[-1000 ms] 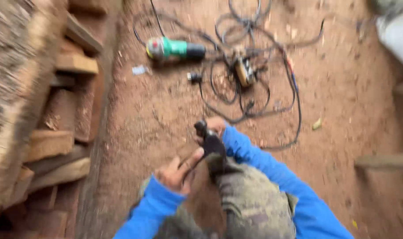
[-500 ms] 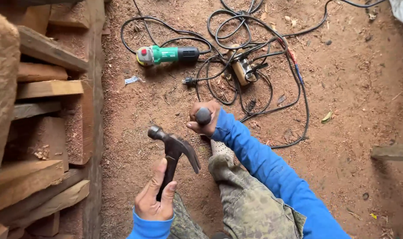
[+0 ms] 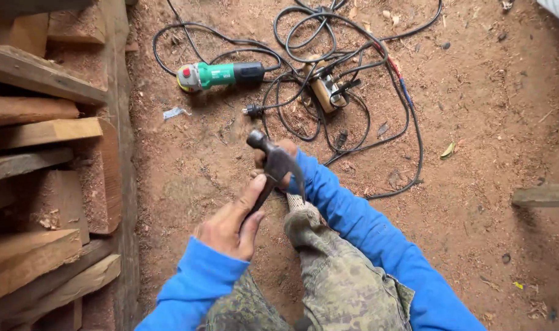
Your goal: Using a hammer and a handheld chisel to shape a small wooden block while working on the ground.
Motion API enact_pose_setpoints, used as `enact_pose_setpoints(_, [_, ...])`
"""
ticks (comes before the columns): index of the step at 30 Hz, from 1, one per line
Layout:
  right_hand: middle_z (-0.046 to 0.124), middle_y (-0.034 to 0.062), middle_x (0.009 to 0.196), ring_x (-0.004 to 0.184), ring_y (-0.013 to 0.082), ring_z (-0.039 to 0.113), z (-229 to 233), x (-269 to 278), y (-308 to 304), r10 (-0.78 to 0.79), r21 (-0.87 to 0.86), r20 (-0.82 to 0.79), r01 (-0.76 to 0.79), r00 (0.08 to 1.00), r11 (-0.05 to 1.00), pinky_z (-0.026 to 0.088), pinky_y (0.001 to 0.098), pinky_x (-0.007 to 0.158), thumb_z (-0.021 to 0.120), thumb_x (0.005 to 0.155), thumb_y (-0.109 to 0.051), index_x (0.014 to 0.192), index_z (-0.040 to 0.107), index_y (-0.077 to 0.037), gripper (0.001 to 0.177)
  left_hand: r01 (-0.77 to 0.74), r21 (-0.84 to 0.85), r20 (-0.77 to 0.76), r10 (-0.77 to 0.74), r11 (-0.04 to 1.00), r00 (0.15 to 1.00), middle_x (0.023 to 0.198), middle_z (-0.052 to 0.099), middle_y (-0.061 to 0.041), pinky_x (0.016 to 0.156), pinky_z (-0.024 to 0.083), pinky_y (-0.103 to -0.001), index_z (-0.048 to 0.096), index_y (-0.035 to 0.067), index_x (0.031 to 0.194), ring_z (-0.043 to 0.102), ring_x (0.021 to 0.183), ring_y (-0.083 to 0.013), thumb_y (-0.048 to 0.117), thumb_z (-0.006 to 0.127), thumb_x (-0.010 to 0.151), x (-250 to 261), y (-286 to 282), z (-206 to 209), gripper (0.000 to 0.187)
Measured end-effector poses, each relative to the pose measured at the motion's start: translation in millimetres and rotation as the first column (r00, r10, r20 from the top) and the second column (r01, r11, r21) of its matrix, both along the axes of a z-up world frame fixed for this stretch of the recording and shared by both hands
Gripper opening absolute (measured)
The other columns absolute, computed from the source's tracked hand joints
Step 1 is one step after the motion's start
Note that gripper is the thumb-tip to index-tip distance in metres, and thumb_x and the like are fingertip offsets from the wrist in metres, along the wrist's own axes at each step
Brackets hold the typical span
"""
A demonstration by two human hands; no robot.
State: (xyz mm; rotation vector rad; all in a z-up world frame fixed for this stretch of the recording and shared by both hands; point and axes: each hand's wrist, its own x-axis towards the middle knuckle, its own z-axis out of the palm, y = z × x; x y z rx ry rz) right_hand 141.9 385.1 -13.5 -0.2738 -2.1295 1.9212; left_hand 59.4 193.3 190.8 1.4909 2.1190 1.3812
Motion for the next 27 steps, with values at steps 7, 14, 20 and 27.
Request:
enact_pose_setpoints(7, [0.07, 0.012, 0.083, 0.079, 0.0202, 0.062, -64, 6, -16, -0.043, 0.522, 0.272, -0.11, 0.961, 0.846, 0.051, 0.0382, 0.07, 0.077, 0.09, -0.02, 0.088, 0.073, -0.005, 0.016, -0.011, -0.28, 0.062, 0.03, 0.96, 0.998, 0.105, 0.073, -0.018, 0.078, 0.058, -0.04, 0.054, 0.022, 0.148, 0.074, 0.089, -0.0337, 0.017, 0.071, 0.099, 4, 1, 33, 0.053])
enact_pose_setpoints(14, [0.069, 0.0114, 0.077, 0.078, 0.027, 0.065, -34, -25, 29, 0.134, 0.713, 0.132, -0.188, 0.982, 0.675, 0.051, 0.0429, 0.07, 0.075, 0.09, -0.018, 0.084, 0.071, -0.007, 0.013, 0.03, -0.83, 0.077, 0.061, 0.557, 0.995, 0.102, 0.077, -0.018, 0.083, 0.057, -0.037, 0.049, 0.031, 0.154, 0.075, 0.095, -0.0333, 0.026, 0.069, 0.102, -8, 27, 26, 0.056])
enact_pose_setpoints(20, [0.061, 0.0134, 0.083, 0.077, 0.022, 0.061, -65, 18, -45, -0.138, 0.369, -0.008, 0.131, 0.99, 0.92, 0.05, 0.0385, 0.067, 0.069, 0.087, -0.013, 0.105, 0.064, -0.002, 0.021, 0.015, 0.125, 0.096, -0.027, 0.992, 0.995, 0.126, 0.066, -0.024, 0.091, 0.057, -0.042, 0.043, 0.024, 0.157, 0.073, 0.109, -0.0401, 0.015, 0.059, 0.104, 9, -3, 45, 0.056])
enact_pose_setpoints(27, [0.059, 0.0073, 0.069, 0.067, 0.021, 0.056, -74, -20, 3, 0.103, 0.569, 0.011, -0.091, 0.995, 0.817, 0.047, 0.0376, 0.061, 0.08, 0.08, -0.02, 0.077, 0.064, -0.011, 0.018, 0.026, -0.522, 0.135, 0.053, 0.853, 0.989, 0.09, 0.073, -0.021, 0.072, 0.057, -0.042, 0.055, 0.021, 0.15, 0.073, 0.081, -0.0396, 0.02, 0.072, 0.092, -4, -12, -17, 0.061])
